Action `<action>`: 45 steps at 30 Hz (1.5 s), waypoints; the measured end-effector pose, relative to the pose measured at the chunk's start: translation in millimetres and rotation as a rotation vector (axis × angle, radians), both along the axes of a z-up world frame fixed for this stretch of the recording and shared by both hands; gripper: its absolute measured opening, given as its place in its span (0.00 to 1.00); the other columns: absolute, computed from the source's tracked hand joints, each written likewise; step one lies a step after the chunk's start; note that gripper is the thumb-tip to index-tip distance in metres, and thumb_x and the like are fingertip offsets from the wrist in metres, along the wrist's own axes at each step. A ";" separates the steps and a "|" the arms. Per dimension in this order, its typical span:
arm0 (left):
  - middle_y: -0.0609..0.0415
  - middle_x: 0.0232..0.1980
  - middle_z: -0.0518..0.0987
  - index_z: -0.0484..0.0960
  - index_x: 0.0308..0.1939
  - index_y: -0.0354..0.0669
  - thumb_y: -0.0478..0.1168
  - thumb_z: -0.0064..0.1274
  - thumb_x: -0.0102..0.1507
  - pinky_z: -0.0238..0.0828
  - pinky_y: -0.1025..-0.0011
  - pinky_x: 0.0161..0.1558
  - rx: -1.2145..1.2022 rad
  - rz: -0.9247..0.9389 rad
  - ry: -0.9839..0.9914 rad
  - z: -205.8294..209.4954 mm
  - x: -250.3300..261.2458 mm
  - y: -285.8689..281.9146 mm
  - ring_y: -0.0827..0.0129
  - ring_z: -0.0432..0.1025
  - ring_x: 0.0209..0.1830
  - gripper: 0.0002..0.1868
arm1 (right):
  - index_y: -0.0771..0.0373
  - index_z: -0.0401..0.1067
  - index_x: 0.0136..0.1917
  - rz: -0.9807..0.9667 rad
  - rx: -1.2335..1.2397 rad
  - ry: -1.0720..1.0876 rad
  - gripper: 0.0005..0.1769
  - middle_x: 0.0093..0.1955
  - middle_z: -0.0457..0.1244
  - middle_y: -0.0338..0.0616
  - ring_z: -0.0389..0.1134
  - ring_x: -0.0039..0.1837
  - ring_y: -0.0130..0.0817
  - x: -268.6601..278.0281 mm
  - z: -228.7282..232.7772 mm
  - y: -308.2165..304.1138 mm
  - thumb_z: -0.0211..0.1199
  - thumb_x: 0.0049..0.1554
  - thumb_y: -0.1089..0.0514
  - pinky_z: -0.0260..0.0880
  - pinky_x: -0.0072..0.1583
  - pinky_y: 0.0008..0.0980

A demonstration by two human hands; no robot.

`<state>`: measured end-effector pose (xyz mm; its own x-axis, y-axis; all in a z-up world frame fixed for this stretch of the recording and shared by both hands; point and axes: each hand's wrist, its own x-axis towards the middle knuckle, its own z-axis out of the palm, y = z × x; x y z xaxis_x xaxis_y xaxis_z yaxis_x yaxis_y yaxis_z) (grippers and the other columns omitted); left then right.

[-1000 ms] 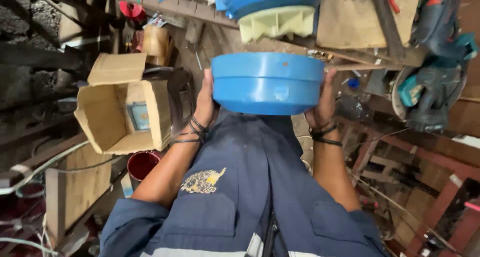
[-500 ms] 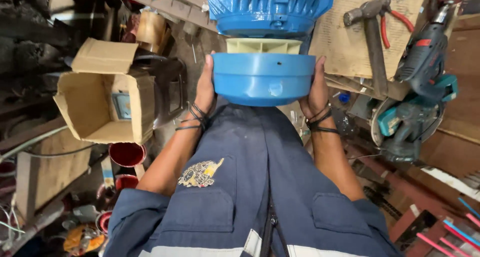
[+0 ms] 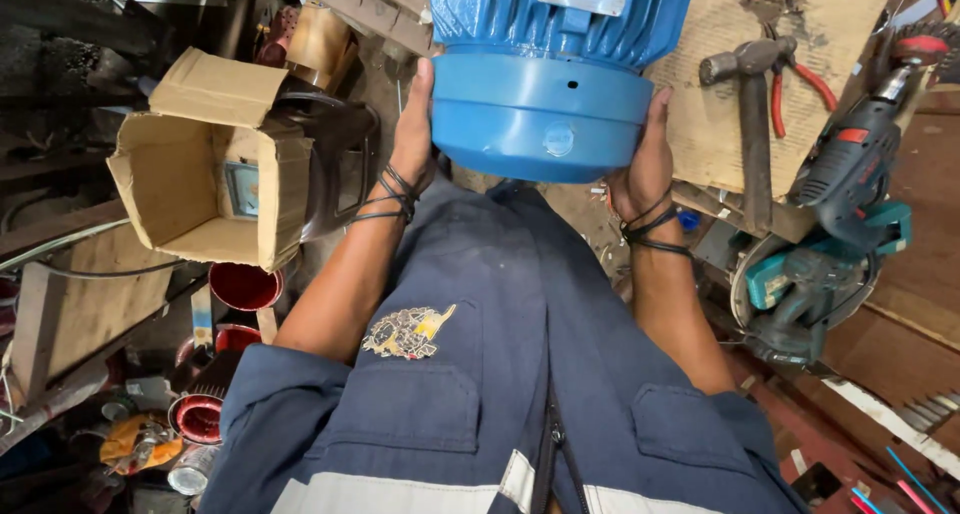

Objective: Repairing an electric motor by disassembling the cover and adjusting internal wiring

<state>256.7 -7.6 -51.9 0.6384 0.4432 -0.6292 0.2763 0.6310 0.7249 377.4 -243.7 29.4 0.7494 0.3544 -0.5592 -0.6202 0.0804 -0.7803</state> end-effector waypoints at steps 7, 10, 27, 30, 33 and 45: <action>0.46 0.68 0.73 0.75 0.63 0.39 0.71 0.44 0.58 0.62 0.66 0.64 -0.015 -0.038 -0.039 -12.8 14.2 8.0 0.63 0.68 0.62 0.44 | 0.66 0.58 0.75 -0.034 -0.052 -0.039 0.52 0.76 0.58 0.55 0.65 0.71 0.41 7.4 -7.6 1.7 0.47 0.54 0.24 0.69 0.70 0.38; 0.41 0.75 0.65 0.69 0.70 0.40 0.75 0.43 0.55 0.58 0.60 0.69 0.020 -0.071 0.005 -9.3 16.4 10.8 0.56 0.64 0.71 0.51 | 0.66 0.61 0.73 -0.058 -0.065 -0.005 0.50 0.74 0.61 0.53 0.67 0.68 0.38 12.8 -3.4 7.4 0.47 0.53 0.25 0.70 0.67 0.35; 0.45 0.71 0.71 0.74 0.65 0.40 0.72 0.44 0.58 0.59 0.64 0.68 -0.020 -0.044 -0.048 -28.1 24.2 17.9 0.61 0.66 0.67 0.46 | 0.63 0.61 0.75 -0.057 -0.063 -0.079 0.49 0.75 0.60 0.50 0.65 0.70 0.37 17.8 -13.7 9.3 0.47 0.55 0.25 0.66 0.70 0.34; 0.45 0.72 0.69 0.71 0.68 0.40 0.73 0.43 0.59 0.59 0.64 0.68 -0.023 -0.066 -0.111 -28.6 22.6 18.5 0.61 0.65 0.67 0.47 | 0.65 0.63 0.74 -0.066 -0.028 -0.073 0.49 0.75 0.60 0.50 0.65 0.71 0.37 17.5 -12.3 7.7 0.46 0.56 0.26 0.65 0.70 0.34; 0.45 0.74 0.67 0.69 0.69 0.40 0.74 0.41 0.60 0.57 0.63 0.69 -0.026 -0.092 -0.202 -20.8 21.2 18.6 0.60 0.64 0.69 0.48 | 0.65 0.57 0.77 -0.041 0.005 -0.077 0.53 0.79 0.56 0.54 0.62 0.75 0.43 18.1 -19.9 -1.3 0.44 0.55 0.23 0.65 0.72 0.38; 0.48 0.72 0.69 0.63 0.76 0.55 0.82 0.37 0.46 0.65 0.62 0.54 -0.093 0.067 0.026 -39.4 -8.9 35.9 0.57 0.70 0.64 0.61 | 0.54 0.51 0.79 -0.089 -0.223 -0.119 0.65 0.76 0.51 0.64 0.56 0.72 0.61 21.5 -16.7 -50.1 0.49 0.42 0.13 0.64 0.67 0.54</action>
<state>247.8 28.2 -91.4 0.5921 0.4236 -0.6856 0.2489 0.7130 0.6555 399.0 -293.8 12.7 0.8371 0.1620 -0.5225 -0.5216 -0.0519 -0.8516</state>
